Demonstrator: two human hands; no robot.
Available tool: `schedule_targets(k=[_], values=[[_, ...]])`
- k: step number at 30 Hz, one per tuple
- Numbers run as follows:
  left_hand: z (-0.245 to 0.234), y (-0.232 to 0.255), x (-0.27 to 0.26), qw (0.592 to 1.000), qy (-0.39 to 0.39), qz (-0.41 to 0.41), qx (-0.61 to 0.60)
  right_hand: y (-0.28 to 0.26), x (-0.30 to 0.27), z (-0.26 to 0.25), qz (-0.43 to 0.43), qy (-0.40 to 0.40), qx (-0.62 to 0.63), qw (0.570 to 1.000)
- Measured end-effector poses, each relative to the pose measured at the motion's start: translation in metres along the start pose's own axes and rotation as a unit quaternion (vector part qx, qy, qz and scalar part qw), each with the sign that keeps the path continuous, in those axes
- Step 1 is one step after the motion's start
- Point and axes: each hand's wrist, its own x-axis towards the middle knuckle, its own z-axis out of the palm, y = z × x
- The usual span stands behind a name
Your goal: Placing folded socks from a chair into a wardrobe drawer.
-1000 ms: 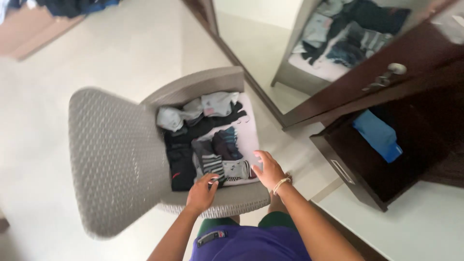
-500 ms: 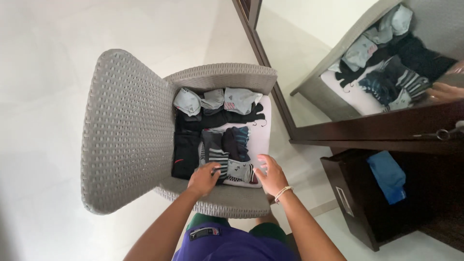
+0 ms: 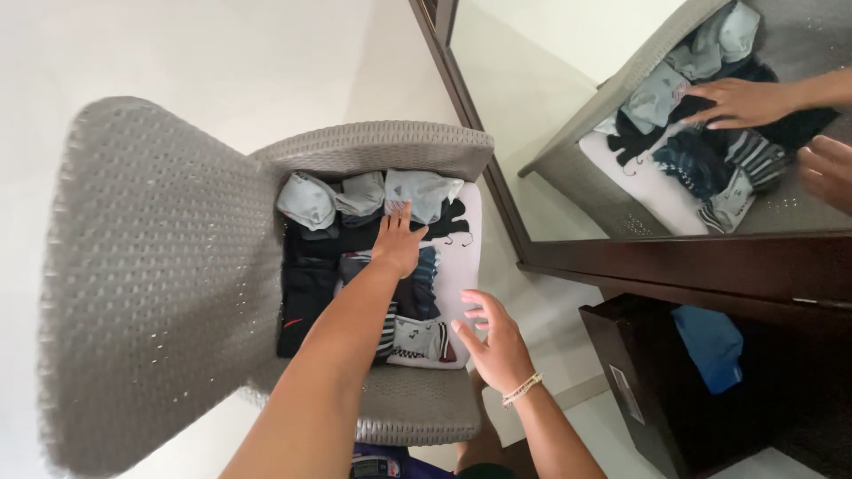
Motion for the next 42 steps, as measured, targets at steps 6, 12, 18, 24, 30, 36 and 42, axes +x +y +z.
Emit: schedule_targets(k=[6, 12, 18, 24, 30, 36, 42], values=[[0.004, 0.023, 0.035, 0.994, -0.091, -0.041, 0.051, 0.010, 0.001, -0.006, 0.019, -0.001, 0.023, 1.000], [0.024, 0.012, 0.050, 0.995, -0.071, -0.047, 0.052, 0.021, 0.004, -0.010, 0.028, -0.005, 0.031, 0.999], [0.018, 0.004, 0.048, 0.993, -0.090, -0.038, 0.063, 0.022, 0.009, -0.012, 0.042, -0.010, 0.030, 0.999], [-0.001, 0.005, 0.024, 0.995, 0.066, -0.038, -0.063, 0.024, 0.010, -0.015, 0.047, -0.006, 0.039, 0.998], [-0.021, 0.012, -0.019, 0.940, 0.258, -0.015, -0.223, 0.049, 0.020, -0.003, 0.061, 0.002, 0.085, 0.994], [-0.063, 0.073, -0.124, 0.908, 0.307, 0.115, -0.262, 0.066, 0.037, 0.003, 0.153, 0.022, 0.343, 0.927], [-0.106, 0.148, -0.222, 0.913, 0.210, 0.270, -0.220, 0.089, 0.006, -0.016, 0.257, 0.074, 0.483, 0.834]])
